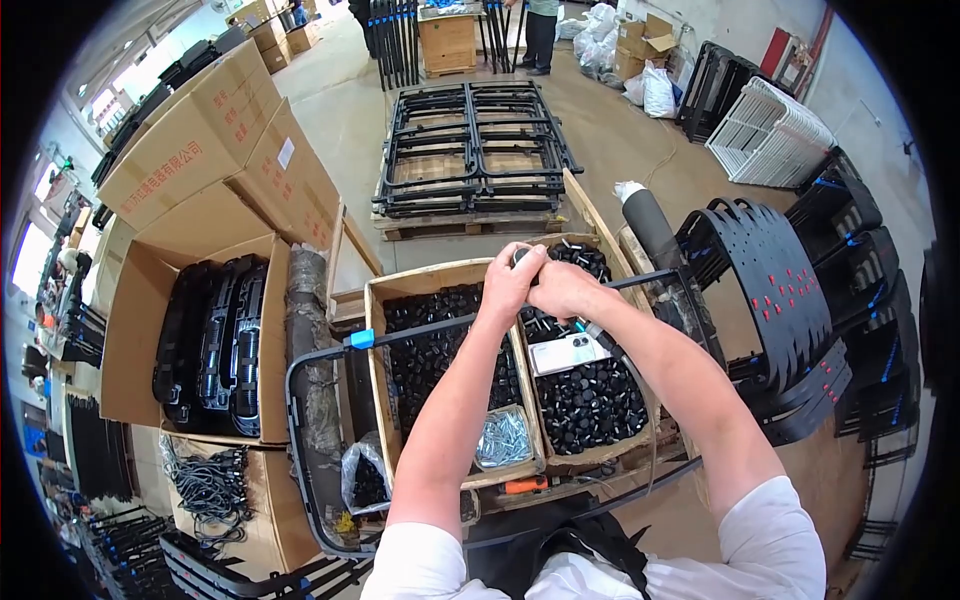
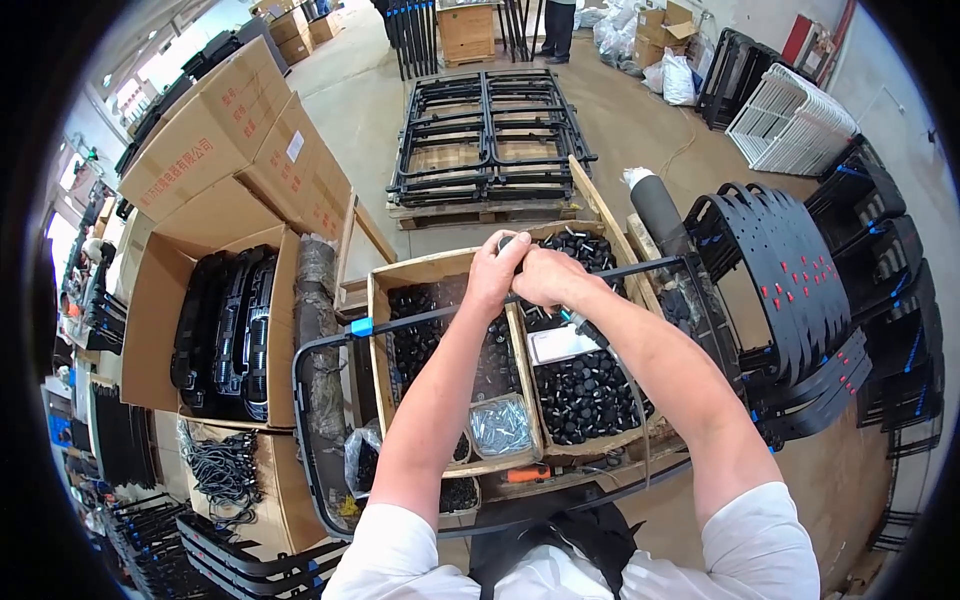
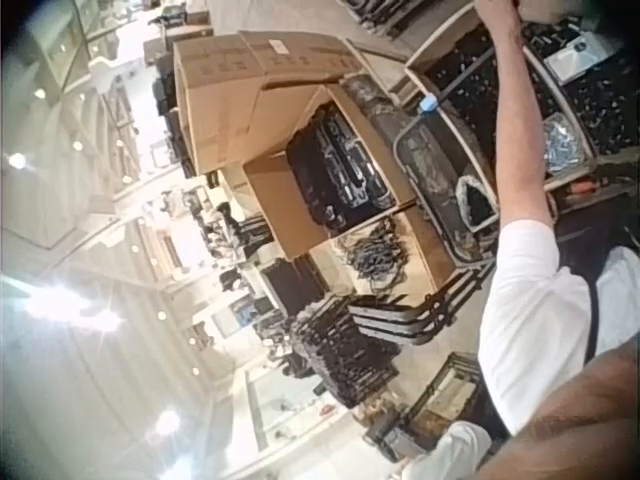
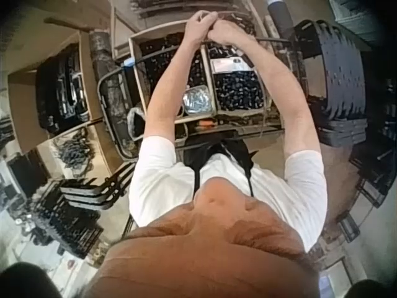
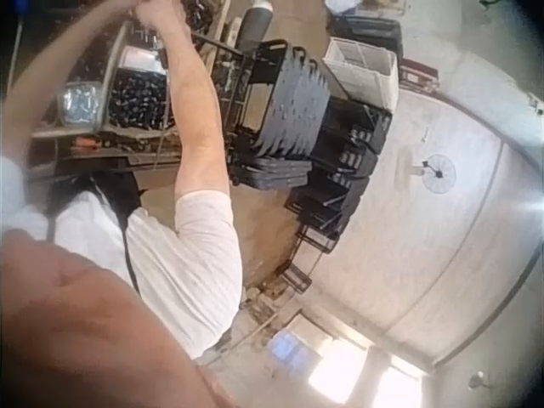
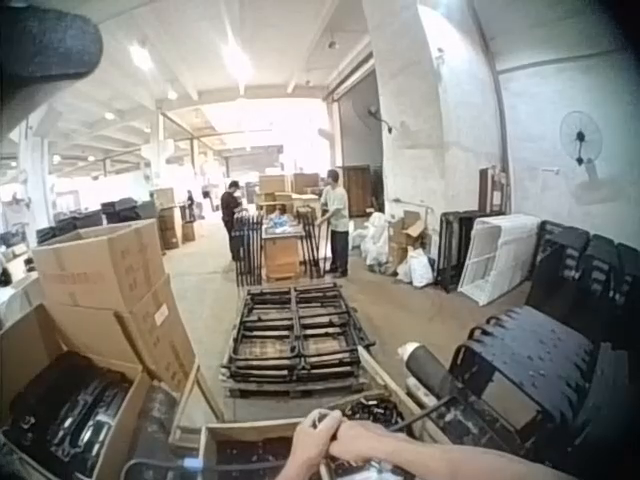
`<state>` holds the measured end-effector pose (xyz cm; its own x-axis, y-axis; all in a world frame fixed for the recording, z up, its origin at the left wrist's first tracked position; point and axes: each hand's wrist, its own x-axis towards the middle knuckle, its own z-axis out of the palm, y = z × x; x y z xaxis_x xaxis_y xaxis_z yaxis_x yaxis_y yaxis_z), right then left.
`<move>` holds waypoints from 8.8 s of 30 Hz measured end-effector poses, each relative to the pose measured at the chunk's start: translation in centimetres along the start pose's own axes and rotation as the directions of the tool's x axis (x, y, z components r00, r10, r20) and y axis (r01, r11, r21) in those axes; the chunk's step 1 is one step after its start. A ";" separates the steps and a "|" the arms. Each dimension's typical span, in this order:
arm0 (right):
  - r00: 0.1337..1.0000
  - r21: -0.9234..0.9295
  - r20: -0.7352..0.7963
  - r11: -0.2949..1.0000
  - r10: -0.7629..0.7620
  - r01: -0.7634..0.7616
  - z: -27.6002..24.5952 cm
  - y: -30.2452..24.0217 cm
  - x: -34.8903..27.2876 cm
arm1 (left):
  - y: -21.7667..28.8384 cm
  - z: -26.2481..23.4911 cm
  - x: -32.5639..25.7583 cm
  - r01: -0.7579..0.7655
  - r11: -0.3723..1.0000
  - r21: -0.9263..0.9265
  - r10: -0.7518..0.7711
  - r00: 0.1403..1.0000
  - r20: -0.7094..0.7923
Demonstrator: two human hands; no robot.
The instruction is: Assembling black metal frames with plastic housings and wire components using an air screwdriver.
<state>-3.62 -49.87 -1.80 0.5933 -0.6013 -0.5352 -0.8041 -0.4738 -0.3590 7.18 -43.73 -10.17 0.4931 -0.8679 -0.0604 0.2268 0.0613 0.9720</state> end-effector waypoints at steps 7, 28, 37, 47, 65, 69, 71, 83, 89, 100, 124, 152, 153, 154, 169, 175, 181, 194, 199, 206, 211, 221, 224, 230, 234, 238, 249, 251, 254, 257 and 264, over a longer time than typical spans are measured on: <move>0.998 0.030 0.044 0.999 0.038 -0.039 0.8 1.1 1.7 | -0.8 0.2 0.2 0.004 0.999 0.042 -0.004 1.000 0.000; 0.999 0.265 -0.030 0.964 -0.009 0.017 0.9 0.7 2.2 | 0.8 -0.9 0.4 0.072 0.990 -0.122 -0.048 0.982 0.183; 0.999 -0.031 -0.047 1.000 0.005 -0.006 0.9 -0.7 -16.3 | 5.6 2.7 -12.8 0.078 0.988 -0.134 -0.037 0.957 0.289; 0.973 -0.131 0.228 0.991 0.025 0.006 11.6 5.0 -32.5 | -0.4 6.2 -34.4 0.333 0.925 -0.182 -0.263 0.908 0.325; 0.991 -0.072 0.068 0.991 -0.112 0.117 18.6 9.5 -38.7 | -3.0 8.1 -42.5 0.210 0.976 -0.058 -0.192 0.955 0.228; 0.987 -0.063 0.071 0.987 -0.147 0.151 19.3 9.3 -39.8 | -3.6 7.9 -43.9 0.155 0.986 -0.059 -0.136 0.960 0.243; 0.989 -0.059 0.079 0.990 -0.122 0.127 19.7 9.3 -40.1 | -4.0 7.9 -44.1 0.137 0.990 -0.044 -0.123 0.962 0.243; 0.988 -0.010 0.149 0.999 -0.051 0.053 20.5 9.6 -38.5 | -5.2 7.2 -43.9 0.150 0.988 -0.023 -0.138 0.951 0.275; 0.983 0.015 0.177 0.999 -0.048 0.047 19.4 8.6 -39.5 | -4.4 7.4 -44.0 0.134 0.991 0.028 -0.136 0.947 0.291; 0.980 0.048 0.159 0.992 -0.122 0.115 17.6 8.3 -40.7 | -2.4 8.5 -45.0 0.130 0.991 -0.011 -0.127 0.977 0.169; 0.799 -0.256 -0.154 0.805 -0.581 0.536 33.1 -13.5 -12.0 | -8.7 -25.2 -31.0 0.407 0.875 0.263 -0.203 0.800 -0.564; 0.801 -0.218 -0.085 0.796 -0.592 0.565 32.7 -16.8 -2.0 | -9.9 -30.5 -23.7 0.425 0.853 0.303 -0.153 0.759 -0.633; 0.803 -0.211 -0.078 0.797 -0.590 0.565 32.8 -16.7 -1.8 | -9.8 -30.6 -23.6 0.434 0.837 0.334 -0.140 0.759 -0.636; 0.803 -0.210 -0.081 0.798 -0.590 0.565 32.9 -16.7 -1.6 | -9.7 -30.7 -23.5 0.443 0.819 0.364 -0.127 0.759 -0.638; 0.794 -0.070 -0.114 0.802 -0.597 0.593 32.1 -16.1 -0.3 | -7.2 -30.6 -21.8 0.557 0.636 0.534 -0.216 0.792 -0.570; 0.775 -0.073 -0.119 0.784 -0.621 0.617 32.2 -16.1 0.2 | -7.5 -30.9 -21.2 0.552 0.632 0.543 -0.201 0.794 -0.573; 0.764 -0.094 -0.084 0.769 -0.639 0.633 31.6 -16.6 0.0 | -7.7 -30.8 -20.7 0.559 0.632 0.537 -0.202 0.788 -0.582; 0.751 -0.033 -0.180 0.767 -0.635 0.641 32.8 -16.9 -1.7 | -7.9 -30.9 -22.0 0.568 0.659 0.494 -0.199 0.764 -0.613; 0.749 -0.029 -0.178 0.764 -0.638 0.644 33.1 -16.7 -2.0 | -8.2 -30.9 -22.3 0.584 0.628 0.514 -0.203 0.761 -0.616; 0.741 0.003 -0.187 0.754 -0.644 0.656 33.3 -16.6 -2.6 | -8.2 -31.7 -22.2 0.583 0.635 0.507 -0.199 0.757 -0.622; 0.687 -0.091 -0.209 0.714 -0.695 0.694 33.5 -16.4 -3.1 | -7.9 -31.2 -22.8 0.590 0.594 0.546 -0.162 0.753 -0.638; 0.776 -0.113 -0.156 0.792 -0.611 0.600 32.6 -13.3 -3.3 | -6.1 -27.5 -23.2 0.475 0.436 0.764 0.007 0.848 -0.530; 0.794 -0.112 -0.128 0.804 -0.595 0.584 32.1 -13.1 -3.1 | -5.7 -27.1 -22.8 0.471 0.412 0.780 -0.001 0.856 -0.516; 0.812 -0.087 -0.099 0.817 -0.576 0.569 31.3 -12.8 -2.5 | -5.4 -26.8 -21.9 0.456 0.391 0.799 -0.043 0.877 -0.479; 0.815 -0.090 -0.095 0.820 -0.572 0.565 31.5 -12.5 -2.1 | -5.9 -26.8 -21.6 0.465 0.401 0.789 -0.045 0.870 -0.490; 0.825 -0.074 -0.080 0.828 -0.560 0.555 31.8 -12.2 -1.5 | -5.9 -26.9 -21.0 0.468 0.375 0.800 -0.057 0.873 -0.485; 0.809 -0.007 -0.142 0.817 -0.571 0.576 31.4 -12.2 -0.8 | -5.0 -27.0 -19.6 0.450 0.278 0.849 -0.081 0.892 -0.446; 0.808 0.001 -0.146 0.817 -0.570 0.577 31.1 -12.1 -0.9 | -4.8 -26.8 -19.4 0.463 0.271 0.844 -0.075 0.884 -0.461; 0.807 0.015 -0.152 0.816 -0.570 0.579 30.9 -12.0 -0.7 | -4.6 -26.6 -19.1 0.526 0.281 0.803 -0.160 0.850 -0.501; 0.806 0.015 -0.159 0.815 -0.569 0.579 31.1 -12.0 -0.4 | -4.6 -26.7 -18.9 0.541 0.284 0.791 -0.160 0.841 -0.517; 0.828 0.023 -0.156 0.836 -0.539 0.549 30.8 -12.3 -0.1 | -4.6 -26.8 -18.4 0.550 0.320 0.772 -0.170 0.834 -0.524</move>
<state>5.05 -24.16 -20.83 0.9305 -0.3425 -0.1300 -0.3472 -0.7113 -0.6111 19.60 -14.76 -19.60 0.8134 -0.4760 -0.3343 -0.3043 -0.8381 0.4528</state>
